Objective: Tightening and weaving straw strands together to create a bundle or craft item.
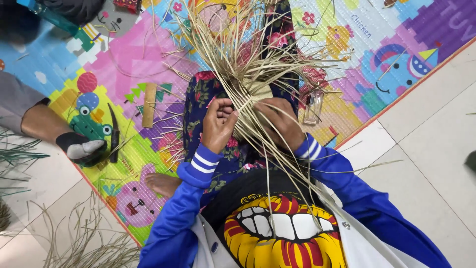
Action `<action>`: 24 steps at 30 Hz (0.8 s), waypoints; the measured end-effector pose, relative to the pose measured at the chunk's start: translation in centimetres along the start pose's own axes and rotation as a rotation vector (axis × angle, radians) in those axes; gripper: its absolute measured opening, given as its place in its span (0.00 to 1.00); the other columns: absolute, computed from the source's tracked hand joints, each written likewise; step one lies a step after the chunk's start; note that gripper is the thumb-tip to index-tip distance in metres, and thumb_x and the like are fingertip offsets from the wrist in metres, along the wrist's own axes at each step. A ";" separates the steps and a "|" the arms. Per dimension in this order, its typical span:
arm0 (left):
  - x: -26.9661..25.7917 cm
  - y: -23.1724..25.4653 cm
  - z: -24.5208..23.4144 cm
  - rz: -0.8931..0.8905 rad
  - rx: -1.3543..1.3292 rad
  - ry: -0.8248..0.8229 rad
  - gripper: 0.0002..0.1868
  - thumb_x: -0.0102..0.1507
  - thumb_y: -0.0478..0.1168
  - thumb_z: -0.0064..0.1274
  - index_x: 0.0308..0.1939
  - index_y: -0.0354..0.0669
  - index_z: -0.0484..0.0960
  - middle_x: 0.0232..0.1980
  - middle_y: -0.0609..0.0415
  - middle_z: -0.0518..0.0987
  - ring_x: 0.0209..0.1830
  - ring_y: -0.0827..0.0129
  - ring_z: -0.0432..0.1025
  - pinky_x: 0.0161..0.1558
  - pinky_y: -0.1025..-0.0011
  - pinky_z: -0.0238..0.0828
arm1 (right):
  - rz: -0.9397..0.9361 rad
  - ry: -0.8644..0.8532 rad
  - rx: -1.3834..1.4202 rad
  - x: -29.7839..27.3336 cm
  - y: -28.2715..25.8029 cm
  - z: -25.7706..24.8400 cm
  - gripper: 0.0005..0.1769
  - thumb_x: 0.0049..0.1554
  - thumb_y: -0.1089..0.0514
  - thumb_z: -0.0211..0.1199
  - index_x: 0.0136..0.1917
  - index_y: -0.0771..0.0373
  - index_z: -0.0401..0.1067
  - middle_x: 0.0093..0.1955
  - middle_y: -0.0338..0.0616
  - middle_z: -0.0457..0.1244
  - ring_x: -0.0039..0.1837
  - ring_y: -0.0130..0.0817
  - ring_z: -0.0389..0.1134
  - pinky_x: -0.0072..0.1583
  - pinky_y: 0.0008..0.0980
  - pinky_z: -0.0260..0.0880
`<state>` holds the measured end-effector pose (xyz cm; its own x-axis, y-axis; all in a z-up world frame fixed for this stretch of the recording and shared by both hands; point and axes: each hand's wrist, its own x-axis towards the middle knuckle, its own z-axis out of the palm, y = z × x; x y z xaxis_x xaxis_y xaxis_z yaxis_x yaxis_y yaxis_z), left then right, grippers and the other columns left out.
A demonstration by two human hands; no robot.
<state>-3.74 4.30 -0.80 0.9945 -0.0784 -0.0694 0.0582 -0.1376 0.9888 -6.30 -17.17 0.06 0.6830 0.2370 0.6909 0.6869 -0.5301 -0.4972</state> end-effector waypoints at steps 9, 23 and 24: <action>0.0 0.2 -0.1 -0.045 -0.074 -0.035 0.09 0.61 0.31 0.59 0.45 0.38 0.84 0.41 0.49 0.74 0.35 0.72 0.74 0.36 0.78 0.80 | 0.098 -0.173 0.315 6.4 0.3 1.2 0.17 0.60 0.61 0.68 0.62 0.66 0.77 0.49 0.63 0.66 0.50 0.62 0.67 0.56 0.58 0.66; 0.6 -0.2 -1.0 -0.069 -0.117 -0.079 0.20 0.60 0.30 0.60 0.55 0.35 0.73 0.40 0.49 0.75 0.38 0.73 0.71 0.37 0.76 0.80 | -0.012 -0.114 0.003 5.9 1.4 3.8 0.14 0.65 0.43 0.62 0.40 0.50 0.75 0.48 0.32 0.65 0.47 0.35 0.67 0.51 0.32 0.62; 0.5 0.3 -0.8 -0.071 -0.120 -0.076 0.20 0.60 0.30 0.60 0.55 0.35 0.73 0.40 0.49 0.75 0.38 0.73 0.71 0.37 0.76 0.80 | -0.013 -0.118 0.004 5.7 1.9 4.4 0.14 0.65 0.43 0.62 0.40 0.50 0.75 0.48 0.32 0.65 0.47 0.35 0.67 0.51 0.32 0.62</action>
<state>-3.18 4.99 -0.41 0.9783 -0.1477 -0.1451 0.1427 -0.0269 0.9894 -0.05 -13.26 0.72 0.6981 0.3386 0.6309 0.6971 -0.5227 -0.4908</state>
